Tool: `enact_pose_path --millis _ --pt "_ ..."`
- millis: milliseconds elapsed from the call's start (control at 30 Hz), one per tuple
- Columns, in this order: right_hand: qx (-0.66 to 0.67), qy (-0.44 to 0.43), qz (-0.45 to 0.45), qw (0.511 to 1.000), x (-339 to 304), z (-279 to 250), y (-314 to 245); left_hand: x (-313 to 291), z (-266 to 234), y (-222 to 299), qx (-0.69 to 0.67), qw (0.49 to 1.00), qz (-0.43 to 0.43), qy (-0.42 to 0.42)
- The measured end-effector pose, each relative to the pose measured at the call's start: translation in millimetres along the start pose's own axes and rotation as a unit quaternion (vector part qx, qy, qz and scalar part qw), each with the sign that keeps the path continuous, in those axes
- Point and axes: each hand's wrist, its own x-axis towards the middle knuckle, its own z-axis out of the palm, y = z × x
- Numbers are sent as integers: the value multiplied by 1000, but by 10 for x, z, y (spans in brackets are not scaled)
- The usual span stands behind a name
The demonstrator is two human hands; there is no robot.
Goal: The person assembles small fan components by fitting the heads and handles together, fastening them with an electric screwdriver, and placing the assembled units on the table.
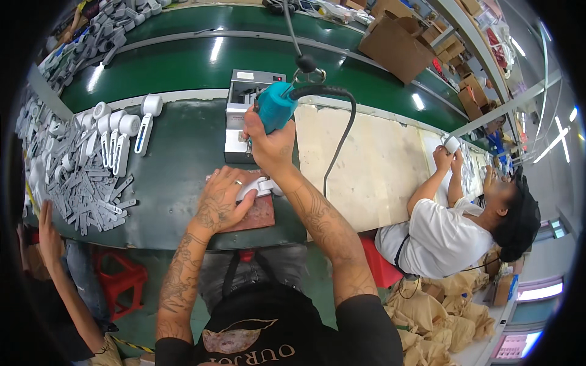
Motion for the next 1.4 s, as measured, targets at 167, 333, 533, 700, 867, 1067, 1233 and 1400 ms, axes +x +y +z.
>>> enact_pose_path --millis 167,333,533,700,867,1067,1233,1400 --pt "-21 -14 25 999 -34 -77 28 13 30 1 4 1000 0 -4" --pt "-9 -3 72 997 -131 -30 -76 -30 32 -29 -4 1000 -18 -5" --pt "66 26 83 994 -488 -247 -456 22 18 30 4 1000 2 4" --pt "18 10 119 993 -609 -301 -482 24 7 11 -23 1000 -10 4" --pt "21 17 130 991 -664 -317 -377 18 22 10 -5 1000 2 10" --pt "30 21 125 992 -740 -391 -244 102 -4 55 -18 1000 1 -13" --pt "15 25 101 994 -792 -401 -162 108 22 87 -12 1000 -10 -10" --pt "-20 53 127 990 -822 -309 -220 51 -47 77 -5 999 44 -3"
